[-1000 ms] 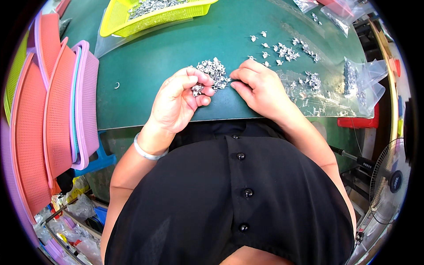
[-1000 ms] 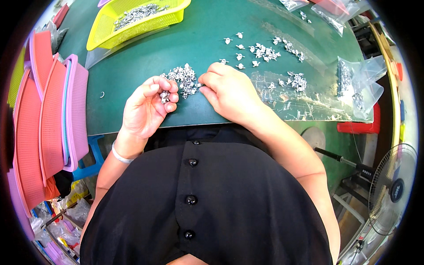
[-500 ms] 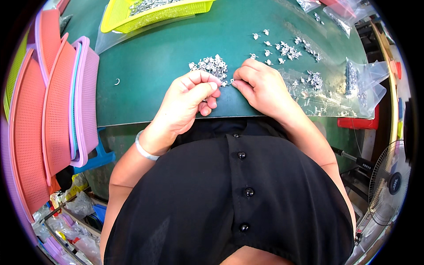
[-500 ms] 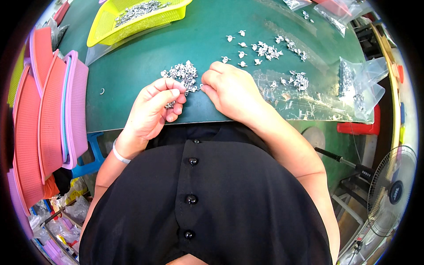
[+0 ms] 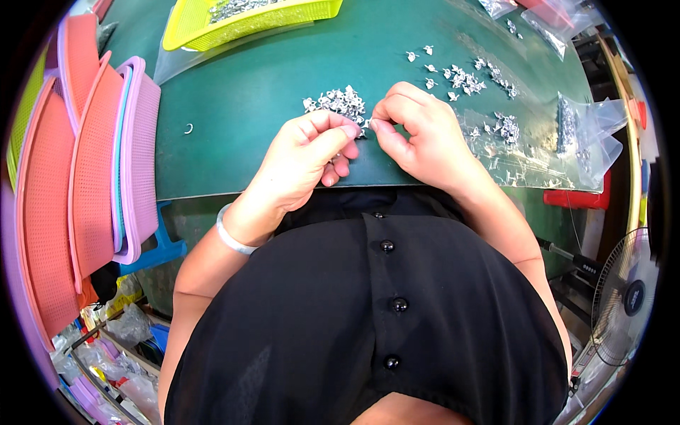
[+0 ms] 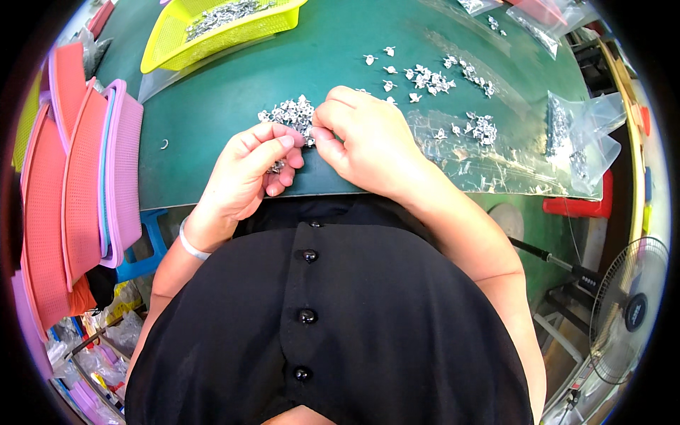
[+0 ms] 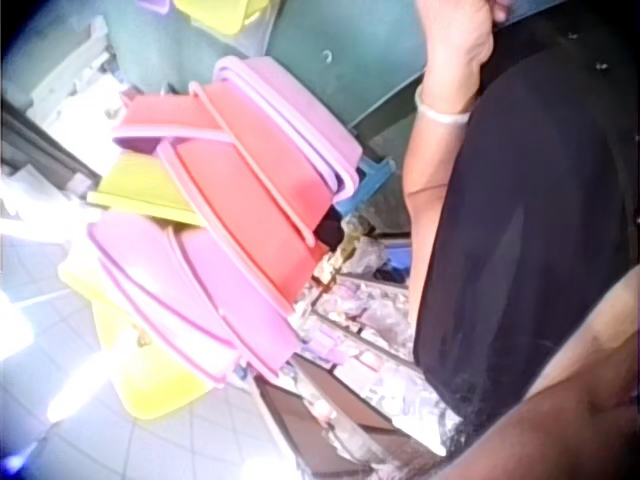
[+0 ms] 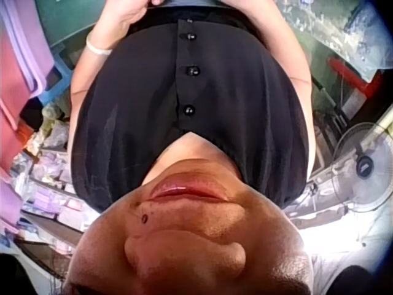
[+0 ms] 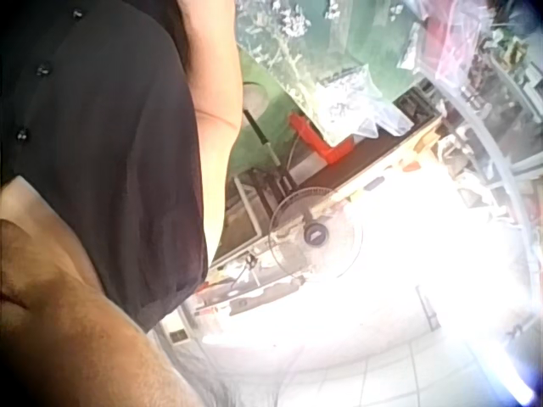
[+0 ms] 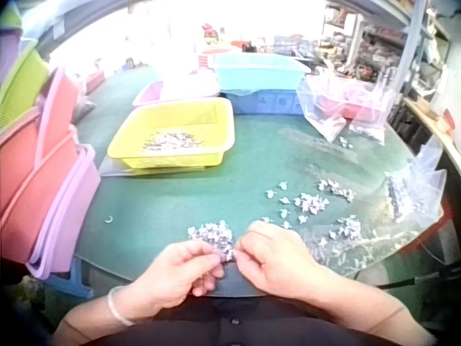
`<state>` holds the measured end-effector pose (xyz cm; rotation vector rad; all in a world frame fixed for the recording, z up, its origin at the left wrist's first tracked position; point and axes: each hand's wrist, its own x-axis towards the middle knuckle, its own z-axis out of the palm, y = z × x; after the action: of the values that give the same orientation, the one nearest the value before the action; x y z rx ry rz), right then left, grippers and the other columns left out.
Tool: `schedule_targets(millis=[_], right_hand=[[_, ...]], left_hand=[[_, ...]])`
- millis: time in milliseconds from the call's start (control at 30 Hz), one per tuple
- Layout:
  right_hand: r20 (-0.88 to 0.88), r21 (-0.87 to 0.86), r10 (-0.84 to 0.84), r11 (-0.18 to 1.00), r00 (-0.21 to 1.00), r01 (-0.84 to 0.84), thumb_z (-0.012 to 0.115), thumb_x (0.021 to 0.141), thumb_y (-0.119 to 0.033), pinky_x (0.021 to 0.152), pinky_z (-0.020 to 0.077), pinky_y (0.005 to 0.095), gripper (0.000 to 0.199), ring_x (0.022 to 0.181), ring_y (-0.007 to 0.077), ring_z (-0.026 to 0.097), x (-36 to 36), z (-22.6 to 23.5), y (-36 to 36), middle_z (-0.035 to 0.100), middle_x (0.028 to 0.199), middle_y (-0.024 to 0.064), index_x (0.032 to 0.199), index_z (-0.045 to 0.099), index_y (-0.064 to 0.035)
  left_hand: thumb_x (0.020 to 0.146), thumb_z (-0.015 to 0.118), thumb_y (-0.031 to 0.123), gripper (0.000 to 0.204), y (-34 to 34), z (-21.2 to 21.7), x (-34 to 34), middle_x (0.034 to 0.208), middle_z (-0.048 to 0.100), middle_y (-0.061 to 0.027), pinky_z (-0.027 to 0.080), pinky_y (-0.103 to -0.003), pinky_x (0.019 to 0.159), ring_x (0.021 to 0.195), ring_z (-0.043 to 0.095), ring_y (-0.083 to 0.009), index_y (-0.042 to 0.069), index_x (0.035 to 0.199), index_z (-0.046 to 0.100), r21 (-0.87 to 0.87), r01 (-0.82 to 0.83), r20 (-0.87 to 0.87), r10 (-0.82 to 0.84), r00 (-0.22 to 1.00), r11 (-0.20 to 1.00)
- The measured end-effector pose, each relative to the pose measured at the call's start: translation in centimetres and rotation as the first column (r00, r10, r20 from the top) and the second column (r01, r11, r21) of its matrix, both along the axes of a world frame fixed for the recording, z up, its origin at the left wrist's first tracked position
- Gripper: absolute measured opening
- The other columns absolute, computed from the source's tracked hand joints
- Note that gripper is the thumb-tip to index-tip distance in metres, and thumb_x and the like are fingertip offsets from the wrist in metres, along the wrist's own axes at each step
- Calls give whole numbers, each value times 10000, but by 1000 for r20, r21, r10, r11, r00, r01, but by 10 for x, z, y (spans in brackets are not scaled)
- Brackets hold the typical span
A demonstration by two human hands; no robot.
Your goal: The person repeatedly picks up small silver metal pieces from a green table and joins them together by hand. They place the assembled pieces into a yellow basket and continue the process with additional pieces from the table.
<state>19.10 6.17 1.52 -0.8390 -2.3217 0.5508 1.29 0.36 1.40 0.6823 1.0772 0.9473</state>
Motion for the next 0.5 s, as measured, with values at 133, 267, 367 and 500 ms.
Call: schedule_targets(millis=[133, 267, 367, 500], right_hand=[[-109, 18, 26, 1000, 994, -24, 606, 738, -78, 581, 459, 344, 61, 678, 276, 558, -5, 4, -2, 537, 736, 81, 767, 567, -41], [-251, -187, 50, 977, 967, -99, 588, 777, -43, 578, 455, 302, 58, 654, 244, 565, 1, 1, 3, 553, 757, 95, 826, 586, -11], [-271, -264, 71, 954, 960, -145, 567, 798, -24, 596, 453, 282, 78, 676, 208, 570, 2, 1, 5, 567, 782, 98, 866, 597, 0], [-269, -303, 95, 936, 958, -178, 561, 805, -20, 621, 453, 272, 84, 699, 197, 574, 3, 2, 6, 571, 799, 97, 876, 599, 4]], left_hand=[[880, 529, 142, 111, 3, 1, 3, 686, 559, -22, 317, -162, 392, 506, 474, -55, 41, 857, 569, 10, 5, 43, -5, 999, 1000], [881, 520, 142, 125, 7, 1, -1, 669, 545, -30, 306, -164, 386, 489, 457, -59, 38, 822, 556, -4, 24, 92, -24, 995, 1000], [881, 513, 141, 130, 8, 2, 0, 659, 536, -36, 300, -166, 382, 481, 449, -63, 34, 817, 551, -17, 26, 135, -24, 991, 1000], [884, 502, 145, 136, 7, 1, -1, 660, 530, -41, 295, -166, 378, 484, 445, -68, 33, 817, 541, -24, 39, 161, -35, 986, 999]])
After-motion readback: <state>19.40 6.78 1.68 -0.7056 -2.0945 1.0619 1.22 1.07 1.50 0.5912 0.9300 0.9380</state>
